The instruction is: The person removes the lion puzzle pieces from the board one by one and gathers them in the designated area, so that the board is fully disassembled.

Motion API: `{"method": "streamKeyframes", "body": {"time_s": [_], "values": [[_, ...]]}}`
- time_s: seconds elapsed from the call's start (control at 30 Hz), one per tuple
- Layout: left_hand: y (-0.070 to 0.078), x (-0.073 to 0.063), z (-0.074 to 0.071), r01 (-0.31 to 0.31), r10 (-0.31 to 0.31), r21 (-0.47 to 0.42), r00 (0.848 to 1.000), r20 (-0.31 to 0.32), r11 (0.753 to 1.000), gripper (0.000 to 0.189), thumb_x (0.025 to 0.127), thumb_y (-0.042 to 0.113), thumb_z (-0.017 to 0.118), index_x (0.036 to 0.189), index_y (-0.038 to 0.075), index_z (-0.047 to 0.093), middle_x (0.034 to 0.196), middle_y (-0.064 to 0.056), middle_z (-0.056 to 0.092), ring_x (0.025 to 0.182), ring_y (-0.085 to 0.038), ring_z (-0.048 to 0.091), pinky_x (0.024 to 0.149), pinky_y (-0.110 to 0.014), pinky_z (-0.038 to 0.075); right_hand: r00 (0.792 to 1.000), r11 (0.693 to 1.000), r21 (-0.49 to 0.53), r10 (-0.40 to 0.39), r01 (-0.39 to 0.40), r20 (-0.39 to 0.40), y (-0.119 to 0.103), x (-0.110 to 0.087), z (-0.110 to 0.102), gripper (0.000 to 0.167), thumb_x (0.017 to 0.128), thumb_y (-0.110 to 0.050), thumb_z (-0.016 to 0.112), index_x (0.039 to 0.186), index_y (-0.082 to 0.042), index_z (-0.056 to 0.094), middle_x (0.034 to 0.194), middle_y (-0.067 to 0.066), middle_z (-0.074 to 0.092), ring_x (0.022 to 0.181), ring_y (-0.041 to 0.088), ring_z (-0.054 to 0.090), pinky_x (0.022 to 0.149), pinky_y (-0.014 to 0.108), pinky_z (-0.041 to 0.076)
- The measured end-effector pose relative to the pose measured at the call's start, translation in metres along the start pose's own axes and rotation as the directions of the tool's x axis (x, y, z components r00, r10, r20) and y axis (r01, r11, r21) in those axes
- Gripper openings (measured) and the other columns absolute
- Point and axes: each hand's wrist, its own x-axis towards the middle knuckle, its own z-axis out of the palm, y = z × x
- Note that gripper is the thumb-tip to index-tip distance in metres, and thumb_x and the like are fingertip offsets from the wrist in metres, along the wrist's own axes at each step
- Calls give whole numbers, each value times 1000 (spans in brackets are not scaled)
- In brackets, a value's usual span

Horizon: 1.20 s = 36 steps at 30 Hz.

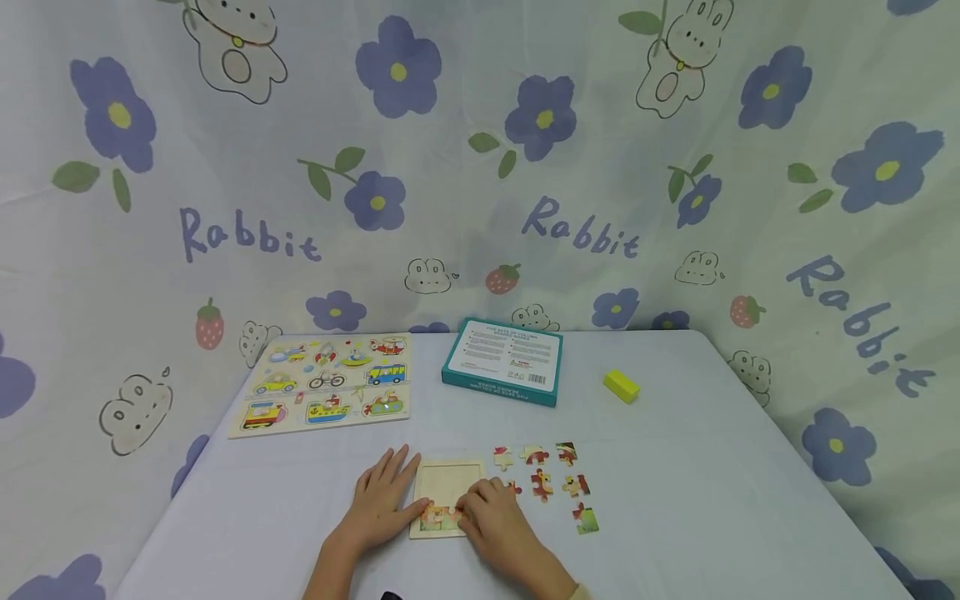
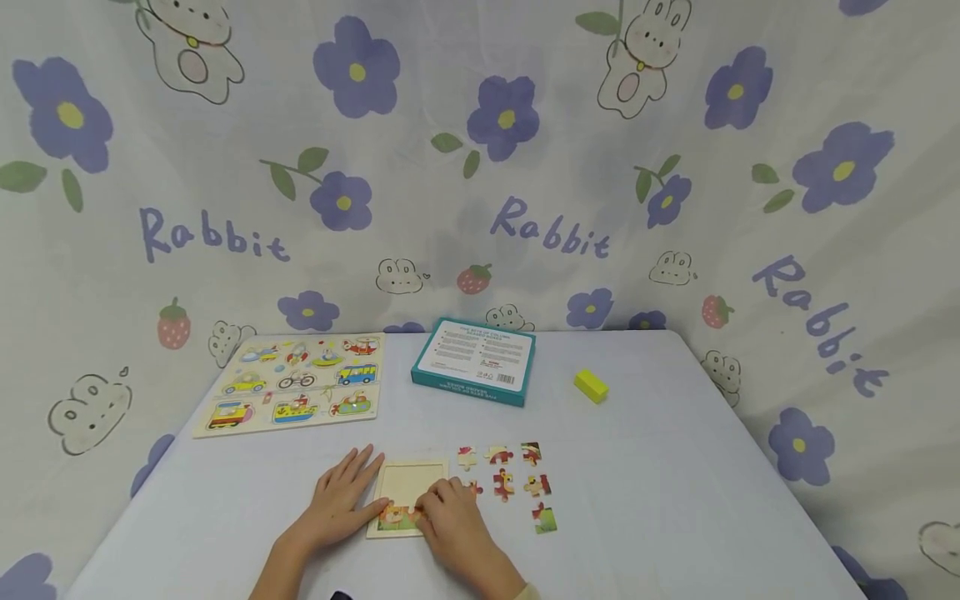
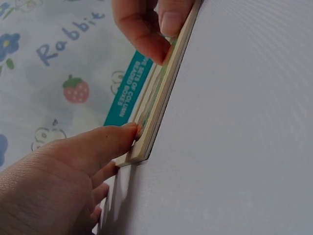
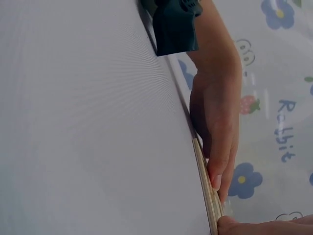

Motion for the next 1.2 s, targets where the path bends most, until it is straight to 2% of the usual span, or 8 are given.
{"method": "streamKeyframes", "body": {"time_s": [0.57,0.83,1.03,1.2], "values": [[-1,1,2,0,0,4,1000,-3,1000,73,85,56,51,139,9,39,147,-14,26,135,-37,15,100,-59,17,998,997,56,48,-50,33,-1,-1,-1,18,80,-21,70,95,-17,61,92,-9,50,85,7,46,70,25,34],[-1,1,0,7,-7,1,1000,10,1000,73,85,56,51,139,9,39,147,-14,26,135,-37,15,100,-59,16,997,994,77,79,-80,20,-4,-2,-2,21,80,-22,71,97,-20,59,94,-12,54,87,6,48,73,27,33],[-1,0,1,6,-6,-8,1000,-1,1000,72,85,54,53,139,9,40,147,-14,26,135,-38,16,100,-59,16,994,991,79,101,-105,49,-4,-4,0,19,82,-21,68,98,-21,58,90,-16,57,81,2,46,76,30,32],[-1,0,1,2,-2,-6,1000,-7,1000,72,85,55,52,139,9,40,147,-14,27,135,-37,16,100,-59,16,997,992,92,80,-81,13,-5,-4,-1,17,83,-17,67,96,-21,57,85,-17,56,74,1,44,74,29,31]]}}
